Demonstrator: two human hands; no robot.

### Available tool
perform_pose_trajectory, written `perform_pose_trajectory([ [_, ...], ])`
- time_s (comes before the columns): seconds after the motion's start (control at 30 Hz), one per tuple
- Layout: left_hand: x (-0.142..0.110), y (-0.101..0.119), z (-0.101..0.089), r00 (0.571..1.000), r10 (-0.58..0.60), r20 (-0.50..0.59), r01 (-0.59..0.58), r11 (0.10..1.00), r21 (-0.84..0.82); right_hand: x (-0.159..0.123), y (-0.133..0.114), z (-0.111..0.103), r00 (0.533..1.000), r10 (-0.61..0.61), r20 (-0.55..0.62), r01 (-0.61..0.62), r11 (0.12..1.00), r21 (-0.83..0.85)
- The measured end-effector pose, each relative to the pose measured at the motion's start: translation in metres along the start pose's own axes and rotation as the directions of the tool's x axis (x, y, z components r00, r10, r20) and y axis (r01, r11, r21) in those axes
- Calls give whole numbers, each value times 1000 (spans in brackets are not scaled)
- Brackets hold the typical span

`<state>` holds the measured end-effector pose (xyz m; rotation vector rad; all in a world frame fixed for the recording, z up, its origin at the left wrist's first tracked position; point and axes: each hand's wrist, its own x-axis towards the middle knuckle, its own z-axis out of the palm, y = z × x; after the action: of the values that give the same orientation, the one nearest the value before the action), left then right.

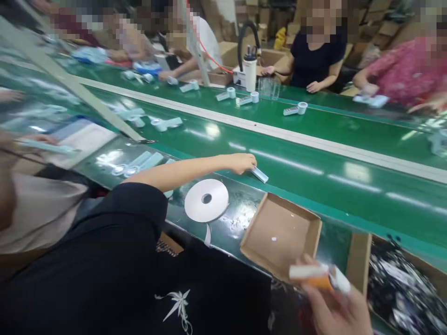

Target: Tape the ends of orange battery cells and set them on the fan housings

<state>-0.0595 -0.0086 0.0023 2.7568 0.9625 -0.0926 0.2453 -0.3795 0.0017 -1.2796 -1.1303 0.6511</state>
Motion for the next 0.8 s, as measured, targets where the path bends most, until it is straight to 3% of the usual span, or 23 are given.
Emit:
perform_pose_trajectory([
  [0.07,8,-7,8,998,54,30,-51,995,-86,16,-20,31,991,-133,6,133,987,-91],
  [0.1,12,-10,10,997,67,34,-62,991,-122,34,-26,49,979,-181,89,193,971,-144],
  [0.13,15,-12,11,997,69,32,-63,986,-154,58,-29,68,965,-174,196,212,957,-198],
  [0.27,17,-12,15,999,-19,-48,7,971,-237,166,-13,140,900,-68,430,260,876,-406],
  [0.37,16,-2,21,987,-99,-126,60,957,-283,216,12,173,851,56,522,307,754,-581],
  [0.47,22,8,28,976,-144,-163,85,942,-326,230,30,183,811,116,574,371,657,-656],
  [0.63,36,14,36,966,-190,-176,108,913,-393,227,36,177,741,171,650,494,517,-699],
  [0.8,40,16,41,963,-214,-162,124,889,-440,214,30,180,615,284,736,638,369,-676],
])
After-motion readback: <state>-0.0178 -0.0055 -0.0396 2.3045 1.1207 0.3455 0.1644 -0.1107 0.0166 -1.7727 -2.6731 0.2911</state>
